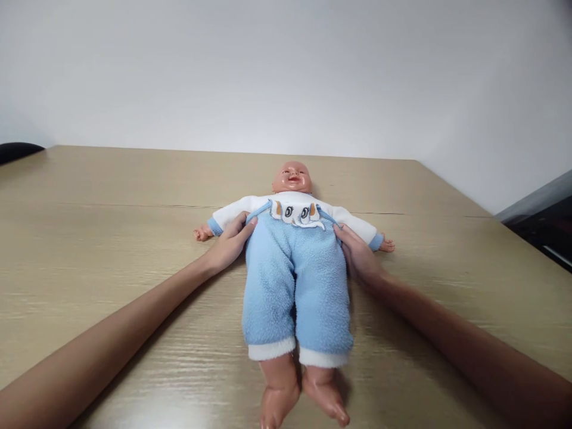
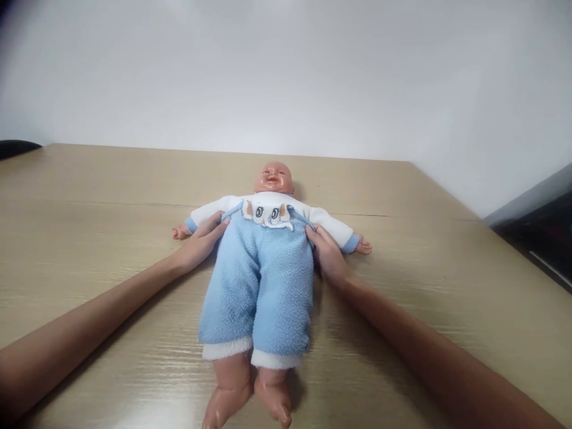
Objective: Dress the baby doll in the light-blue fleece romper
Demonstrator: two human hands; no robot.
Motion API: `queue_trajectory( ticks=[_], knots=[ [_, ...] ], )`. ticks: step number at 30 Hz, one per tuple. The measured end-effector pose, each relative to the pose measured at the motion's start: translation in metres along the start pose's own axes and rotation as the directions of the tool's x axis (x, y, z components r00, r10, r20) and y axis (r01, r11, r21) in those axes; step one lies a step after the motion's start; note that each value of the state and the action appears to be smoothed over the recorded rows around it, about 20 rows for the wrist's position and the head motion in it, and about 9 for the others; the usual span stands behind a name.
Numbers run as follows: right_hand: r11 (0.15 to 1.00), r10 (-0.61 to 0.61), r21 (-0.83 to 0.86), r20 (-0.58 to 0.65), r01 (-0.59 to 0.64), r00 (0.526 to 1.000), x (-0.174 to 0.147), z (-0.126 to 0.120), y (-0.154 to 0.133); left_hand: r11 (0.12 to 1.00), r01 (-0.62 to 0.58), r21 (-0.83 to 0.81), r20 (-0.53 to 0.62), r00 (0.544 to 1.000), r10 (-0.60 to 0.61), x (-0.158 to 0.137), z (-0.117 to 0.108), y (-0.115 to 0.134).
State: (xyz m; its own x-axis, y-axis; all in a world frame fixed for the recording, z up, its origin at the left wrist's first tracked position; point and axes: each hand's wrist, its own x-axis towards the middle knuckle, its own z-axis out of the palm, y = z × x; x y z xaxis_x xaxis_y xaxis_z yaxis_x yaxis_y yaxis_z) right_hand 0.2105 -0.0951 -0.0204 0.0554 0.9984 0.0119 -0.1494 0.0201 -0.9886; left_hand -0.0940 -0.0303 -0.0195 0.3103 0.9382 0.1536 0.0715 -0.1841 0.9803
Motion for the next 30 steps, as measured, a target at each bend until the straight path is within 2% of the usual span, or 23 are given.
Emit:
queue_trajectory(
  ticks=[3, 6, 13, 18, 23, 27, 30],
  knots=[
    [0.987, 0.037, 0.16, -0.034, -0.032, 0.999, 0.0, 0.007, 0.001, 0.929, 0.109, -0.353, -0.008, 0.993, -0.119, -0.001, 0.01, -0.004],
    [0.988, 0.017, 0.152, -0.051, -0.009, 0.999, 0.002, 0.003, 0.005, 0.87, 0.139, -0.473, -0.019, 0.986, -0.168, -0.001, 0.016, -0.007],
    [0.99, -0.138, -0.021, -0.015, 0.138, 0.99, 0.008, -0.015, 0.015, 0.878, 0.115, -0.465, 0.018, 0.993, -0.12, 0.007, 0.011, -0.014],
    [0.983, -0.18, -0.054, -0.033, 0.178, 0.983, 0.004, -0.012, 0.004, 0.905, 0.087, -0.417, 0.043, 0.996, -0.075, 0.011, 0.008, -0.015],
    [0.952, -0.259, -0.18, -0.049, 0.247, 0.965, 0.001, -0.009, -0.003, 0.952, 0.016, -0.305, 0.041, 0.999, -0.004, 0.012, 0.004, -0.014],
    [0.925, -0.247, -0.309, -0.053, 0.22, 0.967, -0.002, -0.011, -0.005, 0.959, -0.05, -0.28, -0.013, 0.999, 0.048, 0.01, 0.002, -0.01],
    [0.924, -0.21, -0.34, -0.064, 0.177, 0.976, 0.0, -0.014, -0.011, 0.98, -0.111, -0.166, -0.038, 0.994, 0.106, 0.008, 0.001, -0.006]
  ],
)
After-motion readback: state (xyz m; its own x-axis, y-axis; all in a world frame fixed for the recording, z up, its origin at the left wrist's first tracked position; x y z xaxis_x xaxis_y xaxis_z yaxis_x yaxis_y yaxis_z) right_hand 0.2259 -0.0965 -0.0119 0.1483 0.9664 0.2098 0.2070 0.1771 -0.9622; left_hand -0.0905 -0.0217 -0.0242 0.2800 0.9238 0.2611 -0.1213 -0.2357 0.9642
